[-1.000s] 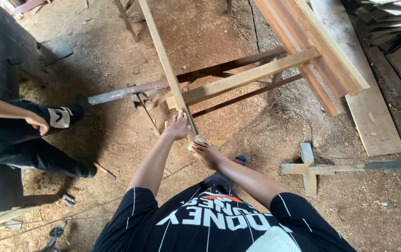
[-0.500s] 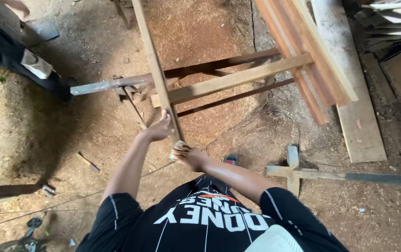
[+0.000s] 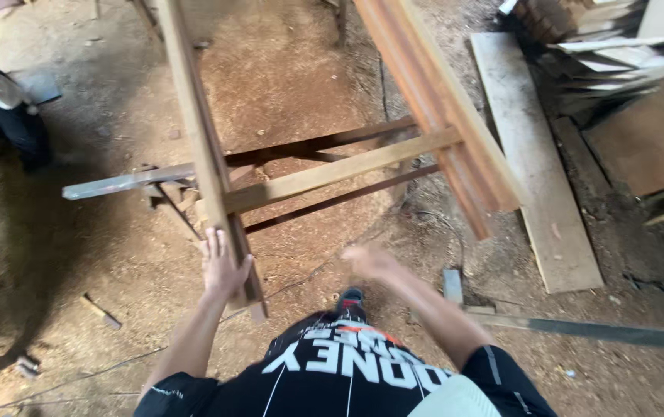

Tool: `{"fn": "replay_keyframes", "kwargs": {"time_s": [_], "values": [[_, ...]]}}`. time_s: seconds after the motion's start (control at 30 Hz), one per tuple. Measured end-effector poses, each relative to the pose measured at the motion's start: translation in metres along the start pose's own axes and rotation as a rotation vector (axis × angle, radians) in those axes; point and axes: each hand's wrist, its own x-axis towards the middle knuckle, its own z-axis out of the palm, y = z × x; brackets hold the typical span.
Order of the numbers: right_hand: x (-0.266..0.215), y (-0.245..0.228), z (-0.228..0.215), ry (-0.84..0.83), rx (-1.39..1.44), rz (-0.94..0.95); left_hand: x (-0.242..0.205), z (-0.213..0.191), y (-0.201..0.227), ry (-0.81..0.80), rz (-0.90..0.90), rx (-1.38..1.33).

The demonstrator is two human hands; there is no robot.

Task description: The person sands the surface and edges of a large rectangular wooden frame by hand using a small piece of sandpaper.

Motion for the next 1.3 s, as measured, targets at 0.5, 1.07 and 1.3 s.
{"fn": "replay_keyframes", "kwargs": {"time_s": [0.5,1.07,1.3], "values": [[-0.094,0.219,-0.265,1.093,-0.452,0.176,0.056,-0.014,0.225,-0.209,0.152,0.09],[-0.062,0.292,-0.303,0.739,-0.787,-0.201,0.026,0.148,0.325,-0.368,0.051,-0.105],[-0.05,0.283,-0.328,0.649,-0.922,-0.293,0.027,0.167,0.361,-0.231,0.047,-0.168]]}}
